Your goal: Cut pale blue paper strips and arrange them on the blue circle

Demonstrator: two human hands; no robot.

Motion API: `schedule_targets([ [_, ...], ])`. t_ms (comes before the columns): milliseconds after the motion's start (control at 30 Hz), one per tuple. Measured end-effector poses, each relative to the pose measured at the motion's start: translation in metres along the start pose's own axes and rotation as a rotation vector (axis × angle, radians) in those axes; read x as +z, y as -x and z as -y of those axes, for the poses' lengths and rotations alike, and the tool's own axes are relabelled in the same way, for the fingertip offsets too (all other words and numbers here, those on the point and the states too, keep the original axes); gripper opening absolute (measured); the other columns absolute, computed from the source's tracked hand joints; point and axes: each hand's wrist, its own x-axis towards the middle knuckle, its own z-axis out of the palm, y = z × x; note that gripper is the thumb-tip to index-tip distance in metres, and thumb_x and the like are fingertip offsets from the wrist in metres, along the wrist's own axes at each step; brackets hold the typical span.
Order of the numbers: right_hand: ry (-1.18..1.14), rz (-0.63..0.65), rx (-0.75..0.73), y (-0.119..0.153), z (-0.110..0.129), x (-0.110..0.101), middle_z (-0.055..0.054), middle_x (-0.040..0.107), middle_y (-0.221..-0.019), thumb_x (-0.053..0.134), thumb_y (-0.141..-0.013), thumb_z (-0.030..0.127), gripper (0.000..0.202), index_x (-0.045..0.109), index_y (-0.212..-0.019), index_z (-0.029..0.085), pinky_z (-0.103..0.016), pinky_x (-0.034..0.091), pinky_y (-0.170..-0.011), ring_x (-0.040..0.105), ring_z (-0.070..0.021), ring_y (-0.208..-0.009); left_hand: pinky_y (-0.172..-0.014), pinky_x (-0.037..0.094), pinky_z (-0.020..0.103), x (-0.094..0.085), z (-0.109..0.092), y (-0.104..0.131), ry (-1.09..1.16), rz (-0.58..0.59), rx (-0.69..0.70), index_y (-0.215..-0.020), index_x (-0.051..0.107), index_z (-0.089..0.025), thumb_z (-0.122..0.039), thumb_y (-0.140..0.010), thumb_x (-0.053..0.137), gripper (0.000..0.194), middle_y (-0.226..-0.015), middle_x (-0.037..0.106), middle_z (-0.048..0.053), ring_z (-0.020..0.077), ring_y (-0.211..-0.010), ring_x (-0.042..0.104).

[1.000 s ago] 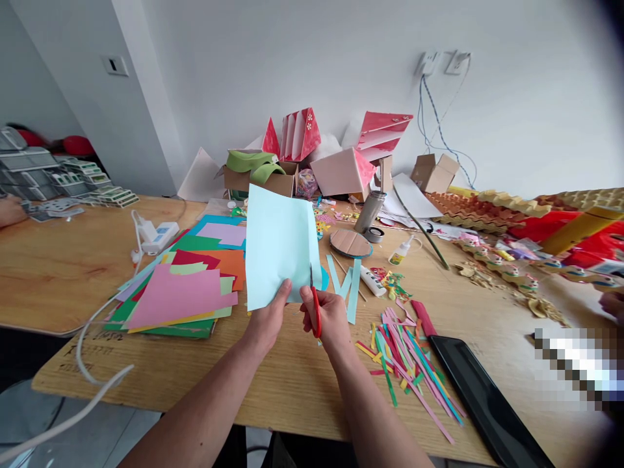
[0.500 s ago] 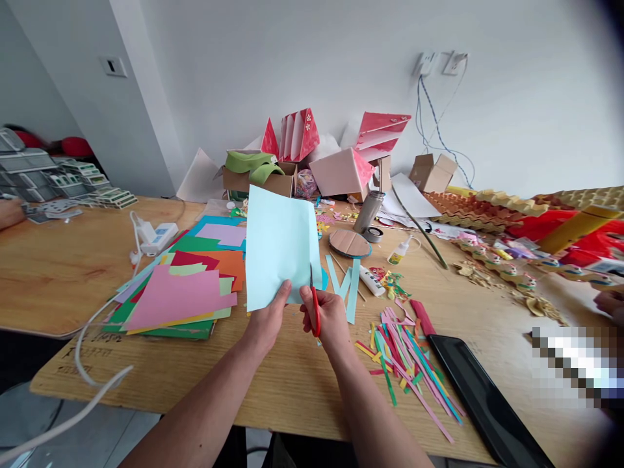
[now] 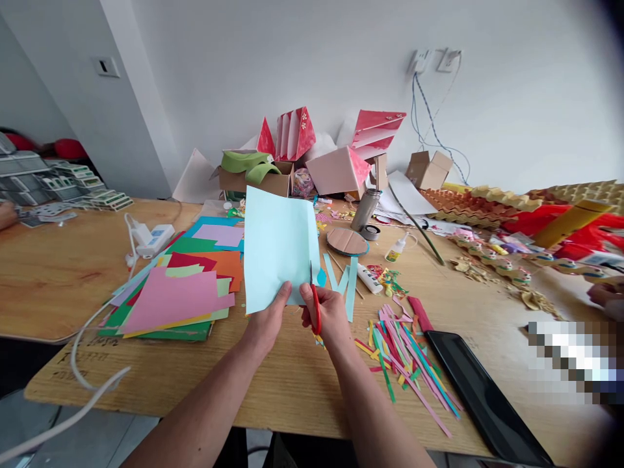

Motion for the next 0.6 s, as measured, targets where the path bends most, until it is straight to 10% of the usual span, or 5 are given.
schedule_targets([
  [600, 0.012, 0.001, 0.022, -0.001, 0.0025, -0.0022, 0.001, 0.053, -0.04, 0.062, -0.069, 0.074, 0.059, 0.049, -0.054, 0.018, -0.016, 0.031, -0.031, 0.046, -0.0077, -0.032, -0.1, 0.046, 0.045, 0.0027, -0.0016, 0.0016, 0.056, 0.011, -0.041, -0.12, 0.061, -0.021, -0.04, -0.065, 0.082, 0.062, -0.124, 0.065, 0.009, 0.0302, -0.117, 0.059],
])
